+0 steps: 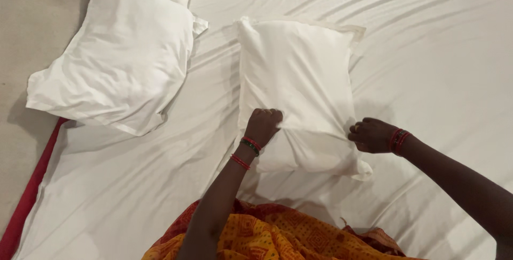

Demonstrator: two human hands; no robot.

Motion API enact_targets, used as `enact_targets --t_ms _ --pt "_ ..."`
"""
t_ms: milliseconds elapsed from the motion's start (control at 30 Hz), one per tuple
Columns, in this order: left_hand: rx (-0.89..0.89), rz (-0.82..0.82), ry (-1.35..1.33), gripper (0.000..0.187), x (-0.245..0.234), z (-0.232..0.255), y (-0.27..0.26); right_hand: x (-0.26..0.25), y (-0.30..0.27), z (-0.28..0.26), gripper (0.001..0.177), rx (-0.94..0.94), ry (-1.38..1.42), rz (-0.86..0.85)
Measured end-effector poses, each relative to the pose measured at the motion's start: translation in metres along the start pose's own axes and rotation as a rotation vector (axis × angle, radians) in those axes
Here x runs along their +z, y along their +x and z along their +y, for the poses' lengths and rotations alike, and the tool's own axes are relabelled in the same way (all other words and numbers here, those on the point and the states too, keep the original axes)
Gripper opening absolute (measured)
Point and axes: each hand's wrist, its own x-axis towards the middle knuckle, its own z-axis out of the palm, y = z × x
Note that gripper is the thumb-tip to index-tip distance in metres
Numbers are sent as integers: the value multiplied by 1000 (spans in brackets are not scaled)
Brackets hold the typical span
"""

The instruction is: The person fits a white pillowcase onto a pillow and then smooths and folds the pillow by hand on top of a bed.

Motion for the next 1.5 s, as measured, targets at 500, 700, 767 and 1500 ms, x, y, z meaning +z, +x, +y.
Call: enact_targets --t_ms 500,700,767,1500 --pt "28 8 -345 27 -46 -42 -28 0 8 -28 22 229 125 28" --pt "-84 27 -304 34 -58 -66 -53 -27 46 -73 30 27 182 441" --pt "-42 42 -317 41 -56 -64 -57 -35 60 -89 38 -53 115 492" --pt "-45 153 -247 17 -24 -85 -74 -59 203 -130 81 359 339 56"
